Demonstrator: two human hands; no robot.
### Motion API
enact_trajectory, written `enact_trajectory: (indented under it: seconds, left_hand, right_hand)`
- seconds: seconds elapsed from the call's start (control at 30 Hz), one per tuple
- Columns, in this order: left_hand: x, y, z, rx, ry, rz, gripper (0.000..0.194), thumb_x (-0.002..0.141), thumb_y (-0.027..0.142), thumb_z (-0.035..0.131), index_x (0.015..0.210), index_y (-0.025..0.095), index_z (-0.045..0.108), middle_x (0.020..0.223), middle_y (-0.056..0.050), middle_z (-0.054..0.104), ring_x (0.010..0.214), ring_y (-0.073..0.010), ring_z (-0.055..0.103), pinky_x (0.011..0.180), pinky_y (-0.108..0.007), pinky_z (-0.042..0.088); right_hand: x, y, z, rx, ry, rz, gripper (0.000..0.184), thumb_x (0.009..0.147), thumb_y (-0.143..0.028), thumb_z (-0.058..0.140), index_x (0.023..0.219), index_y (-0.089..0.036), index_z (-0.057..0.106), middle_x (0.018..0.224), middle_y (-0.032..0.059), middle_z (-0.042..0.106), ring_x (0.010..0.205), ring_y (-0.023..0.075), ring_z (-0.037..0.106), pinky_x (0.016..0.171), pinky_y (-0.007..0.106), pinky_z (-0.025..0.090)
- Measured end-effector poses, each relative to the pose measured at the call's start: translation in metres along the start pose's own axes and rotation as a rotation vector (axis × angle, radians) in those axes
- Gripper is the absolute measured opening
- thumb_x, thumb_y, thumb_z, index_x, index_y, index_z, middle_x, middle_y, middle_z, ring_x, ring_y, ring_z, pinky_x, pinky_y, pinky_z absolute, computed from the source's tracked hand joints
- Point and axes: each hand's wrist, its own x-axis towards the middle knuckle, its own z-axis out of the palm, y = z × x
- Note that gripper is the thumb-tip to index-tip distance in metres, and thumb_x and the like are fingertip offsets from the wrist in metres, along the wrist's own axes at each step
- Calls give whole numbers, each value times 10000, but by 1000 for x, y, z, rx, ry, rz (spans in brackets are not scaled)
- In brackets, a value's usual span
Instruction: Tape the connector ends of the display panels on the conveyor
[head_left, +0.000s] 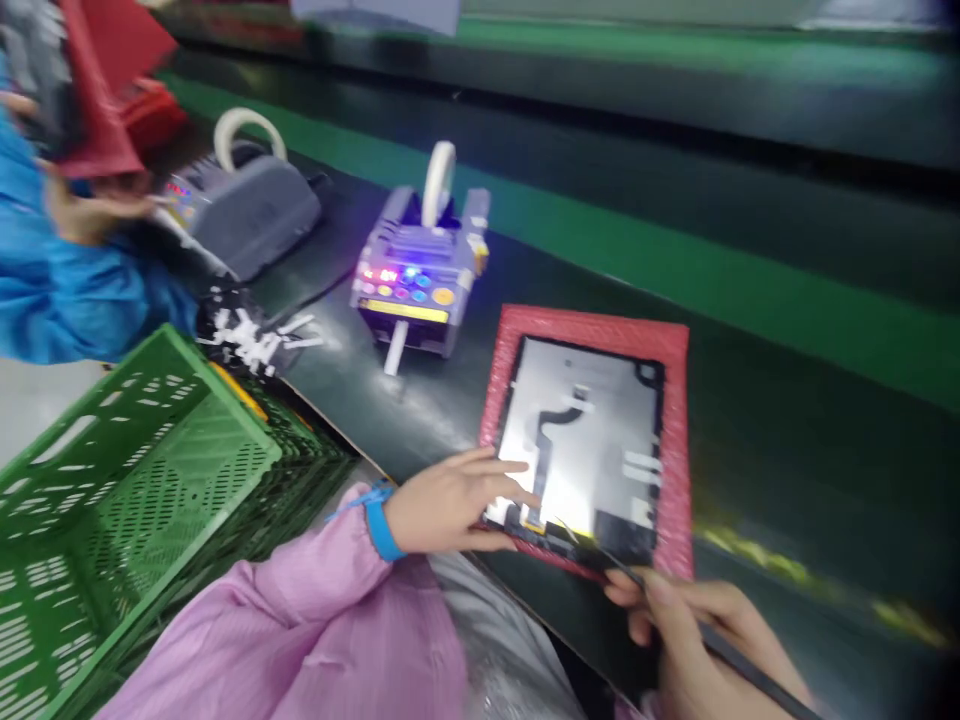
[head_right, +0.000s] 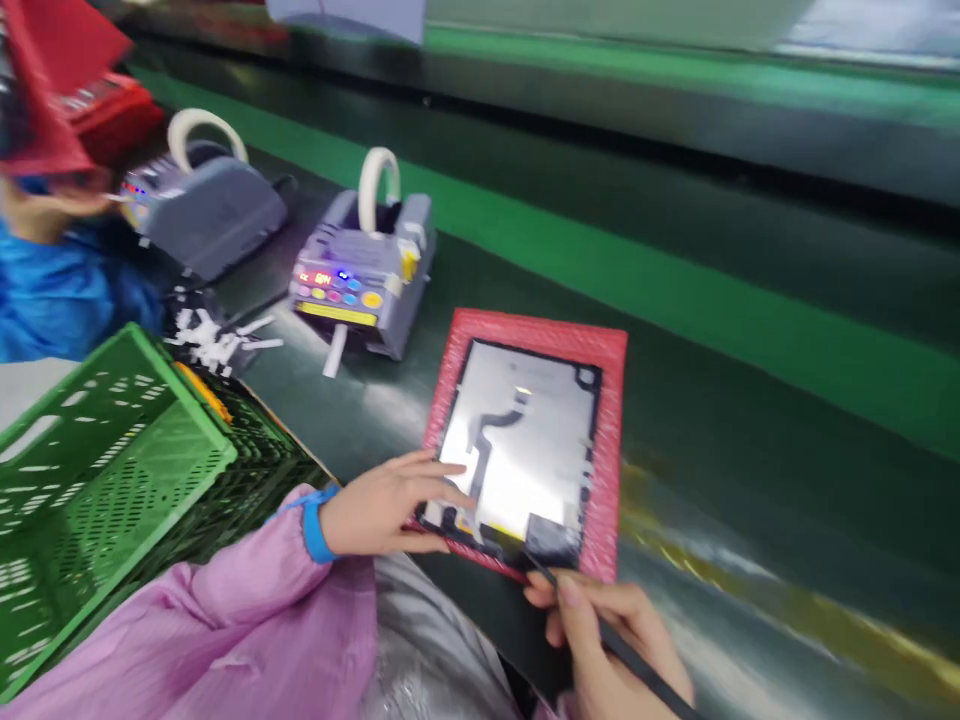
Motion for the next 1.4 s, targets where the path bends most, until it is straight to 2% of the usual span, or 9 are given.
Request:
enact_trajectory:
  seconds: [0.1, 0.13, 0.3, 0.5, 1.03, 1.4]
  left_hand:
    - [4, 0, -2, -11, -4, -12, 422, 869, 376, 682, 1232, 179, 596, 1316, -127, 601, 1332, -215, 482, 1164, -443, 312]
    - [6, -1, -3, -1, -6, -12, 421, 866, 358, 686, 1238, 183, 592, 1328, -127, 593, 1334, -216, 478, 1163, -459, 314]
    - [13, -1, -4, 24, -33, -21, 399, 883, 327, 664, 1255, 212, 573, 1341, -93, 586, 1331, -208, 478, 1156, -499, 329]
    - [14, 0, -3, 69, -7, 13, 392, 904, 344, 636, 1264, 202, 571, 1359, -116, 570, 1323, -216, 487, 1143, -492, 350]
    - [18, -1, -2, 43, 0, 22, 363, 900, 320, 652, 1232, 207, 559, 1237, -45, 655, 1322, -207, 492, 1142, -457, 343]
    - [18, -3, -2, 24, -4, 27, 379, 896, 320, 659, 1243, 214, 552, 1274, -52, 638, 1326, -208, 488, 1143, -457, 330]
  right_hand:
    - [1, -12, 5, 84, -31, -75, 263, 842, -336, 713, 692, -173, 572, 665, 53, 695, 448, 121, 582, 450, 236, 493]
    - [3, -12, 5, 113, -31, -68, 264, 847, -326, 708, 694, -173, 556, 675, 52, 700, 447, 120, 584, 431, 228, 482]
    - [5, -6, 2, 185, -27, -47, 225, 863, -274, 688, 724, -178, 539, 695, 50, 708, 509, 142, 646, 382, 196, 451]
    - [4, -5, -1, 220, -62, -44, 165, 873, -214, 676, 761, -182, 559, 735, 29, 714, 558, 138, 667, 395, 184, 462]
    - [3, -3, -4, 138, -76, -11, 175, 883, -200, 663, 764, -184, 536, 744, 34, 708, 563, 138, 661, 422, 211, 494]
    - [-1, -10, 16, 202, -132, -47, 152, 894, -122, 628, 797, -188, 531, 789, 12, 706, 593, 110, 666, 479, 188, 504]
